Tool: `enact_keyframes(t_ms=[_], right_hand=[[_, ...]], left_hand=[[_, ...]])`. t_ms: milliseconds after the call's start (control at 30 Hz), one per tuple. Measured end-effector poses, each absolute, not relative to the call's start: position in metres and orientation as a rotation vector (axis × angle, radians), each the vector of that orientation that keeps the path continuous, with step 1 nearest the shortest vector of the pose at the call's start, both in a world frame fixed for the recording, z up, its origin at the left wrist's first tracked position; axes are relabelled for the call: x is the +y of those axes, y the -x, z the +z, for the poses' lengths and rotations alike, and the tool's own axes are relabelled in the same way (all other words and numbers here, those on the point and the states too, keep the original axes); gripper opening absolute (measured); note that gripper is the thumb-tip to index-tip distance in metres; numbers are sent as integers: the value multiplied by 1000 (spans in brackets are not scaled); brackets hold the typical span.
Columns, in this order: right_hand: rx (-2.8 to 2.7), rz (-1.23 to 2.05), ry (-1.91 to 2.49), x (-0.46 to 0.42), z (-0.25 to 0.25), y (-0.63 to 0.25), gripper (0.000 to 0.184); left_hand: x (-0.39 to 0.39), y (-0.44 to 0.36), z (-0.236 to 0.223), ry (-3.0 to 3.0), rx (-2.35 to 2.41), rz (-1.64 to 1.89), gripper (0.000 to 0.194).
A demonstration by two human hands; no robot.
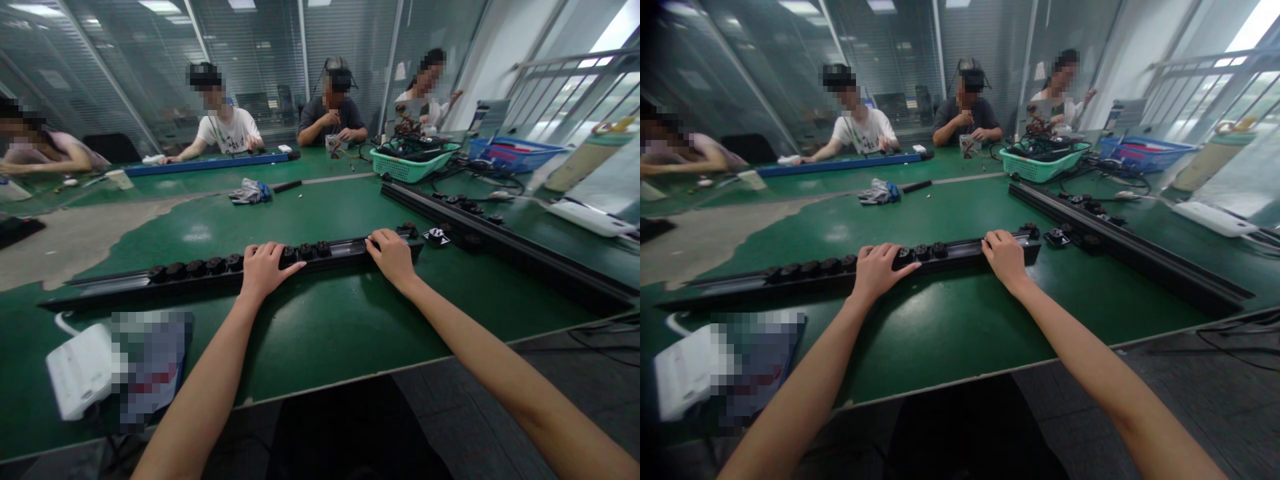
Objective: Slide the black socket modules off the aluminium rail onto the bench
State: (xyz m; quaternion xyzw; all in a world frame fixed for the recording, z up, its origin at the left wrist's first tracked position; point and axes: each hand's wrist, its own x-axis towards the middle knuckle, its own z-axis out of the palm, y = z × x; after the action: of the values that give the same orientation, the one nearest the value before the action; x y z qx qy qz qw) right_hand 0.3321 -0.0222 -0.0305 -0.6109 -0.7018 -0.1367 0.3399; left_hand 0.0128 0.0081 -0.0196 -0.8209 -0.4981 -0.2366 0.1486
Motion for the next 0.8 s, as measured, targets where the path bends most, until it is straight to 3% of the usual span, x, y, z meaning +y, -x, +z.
enact_keyframes(t_ms=[800], right_hand=[[-1797,-321,1642,-21,-28,-338,20]], left_hand=[[9,-13,-20,2313,-1392,-639,64]])
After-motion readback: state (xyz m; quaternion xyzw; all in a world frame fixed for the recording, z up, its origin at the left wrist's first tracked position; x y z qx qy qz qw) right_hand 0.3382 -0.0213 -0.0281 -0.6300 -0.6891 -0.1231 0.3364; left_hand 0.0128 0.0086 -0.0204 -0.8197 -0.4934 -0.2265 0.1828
